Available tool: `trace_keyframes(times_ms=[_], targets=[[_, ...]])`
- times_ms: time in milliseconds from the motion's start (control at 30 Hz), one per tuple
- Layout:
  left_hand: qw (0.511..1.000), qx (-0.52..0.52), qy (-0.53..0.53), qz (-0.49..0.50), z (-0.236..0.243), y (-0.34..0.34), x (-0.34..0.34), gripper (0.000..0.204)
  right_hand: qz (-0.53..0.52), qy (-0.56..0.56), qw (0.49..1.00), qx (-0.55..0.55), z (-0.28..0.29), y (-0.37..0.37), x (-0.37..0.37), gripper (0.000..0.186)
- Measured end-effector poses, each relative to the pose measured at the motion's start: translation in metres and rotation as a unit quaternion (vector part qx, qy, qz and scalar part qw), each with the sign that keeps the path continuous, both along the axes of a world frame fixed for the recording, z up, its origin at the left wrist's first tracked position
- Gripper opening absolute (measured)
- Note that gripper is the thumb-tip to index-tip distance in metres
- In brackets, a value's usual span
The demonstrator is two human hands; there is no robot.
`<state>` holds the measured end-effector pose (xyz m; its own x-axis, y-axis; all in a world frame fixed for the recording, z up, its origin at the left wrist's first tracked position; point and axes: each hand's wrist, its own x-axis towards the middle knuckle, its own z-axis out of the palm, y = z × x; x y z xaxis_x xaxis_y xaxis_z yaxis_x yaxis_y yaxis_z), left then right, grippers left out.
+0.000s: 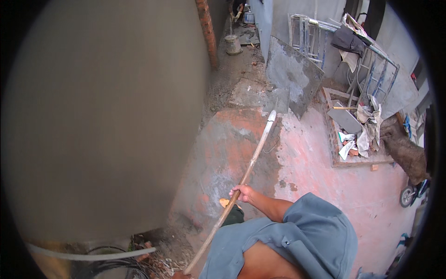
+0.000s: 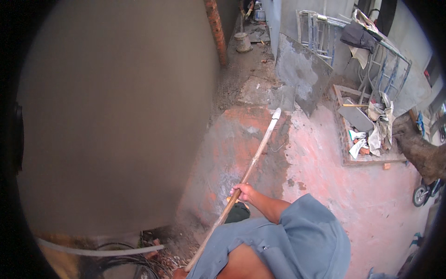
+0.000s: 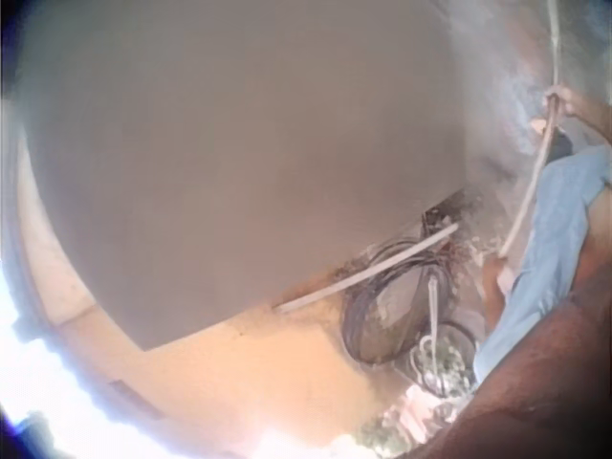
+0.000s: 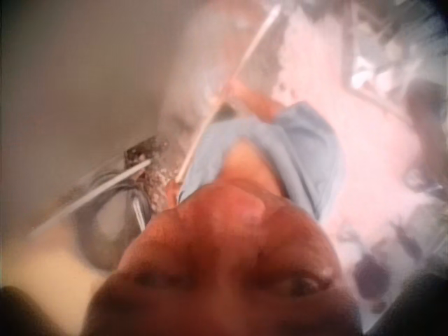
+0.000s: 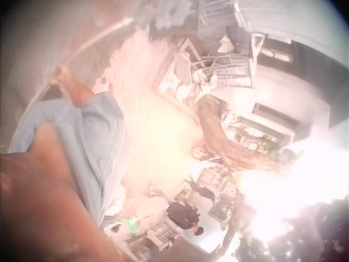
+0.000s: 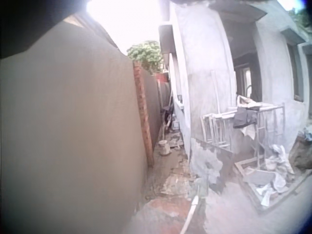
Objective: The person scoops wet cement from a wheelbarrow with a hoe and throws it onto a brick wall. They then use a trowel and a straightedge to spread and smooth the cement on the wall surface.
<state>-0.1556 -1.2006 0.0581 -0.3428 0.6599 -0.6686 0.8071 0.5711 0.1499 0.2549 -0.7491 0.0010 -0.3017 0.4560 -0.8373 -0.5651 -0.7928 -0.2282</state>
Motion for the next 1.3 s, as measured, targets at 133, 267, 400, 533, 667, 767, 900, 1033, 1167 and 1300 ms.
trace_keyframes(times_ms=[133, 267, 400, 533, 667, 767, 900, 1033, 1167, 1300], targets=[[0.981, -0.086, -0.139, 0.1, -0.026, 0.09, -0.035, 0.046, 0.049, -0.058, 0.997, -0.016, 0.013, 0.072, -0.007, 0.013], [0.986, -0.096, -0.117, 0.065, -0.011, 0.197, -0.043, 0.046, 0.013, -0.02, 0.999, 0.045, 0.026, 0.134, 0.0, 0.012], [0.99, -0.087, -0.106, 0.04, 0.024, 0.325, -0.028, 0.046, -0.017, -0.009, 0.998, 0.061, 0.033, 0.218, -0.005, 0.01], [0.992, -0.086, -0.096, 0.002, 0.04, 0.471, -0.015, 0.046, -0.036, -0.035, 0.997, 0.05, 0.03, 0.294, 0.007, 0.007], [0.993, -0.088, -0.083, -0.005, 0.045, 0.579, 0.007, 0.046, 0.005, -0.014, 0.999, 0.048, 0.016, 0.379, 0.016, 0.007], [0.993, -0.097, -0.067, -0.011, 0.057, 0.653, 0.022, 0.046, 0.036, -0.032, 0.997, 0.064, 0.024, 0.455, 0.025, 0.008], [0.992, -0.104, -0.062, -0.013, 0.075, 0.748, 0.039, 0.046, 0.04, -0.028, 0.996, 0.074, 0.047, 0.549, 0.041, 0.01], [0.991, -0.116, -0.068, -0.009, 0.078, 0.825, 0.056, 0.046, 0.064, -0.028, 0.994, 0.089, 0.046, 0.635, 0.049, 0.012], [0.988, -0.131, -0.082, -0.003, 0.061, 0.891, 0.069, 0.047, 0.053, -0.013, 0.994, 0.093, 0.023, 0.722, 0.049, 0.012], [0.982, -0.156, -0.102, 0.01, 0.037, 0.954, 0.078, 0.047, 0.059, -0.054, 0.993, 0.081, 0.024, 0.806, 0.057, 0.011]])
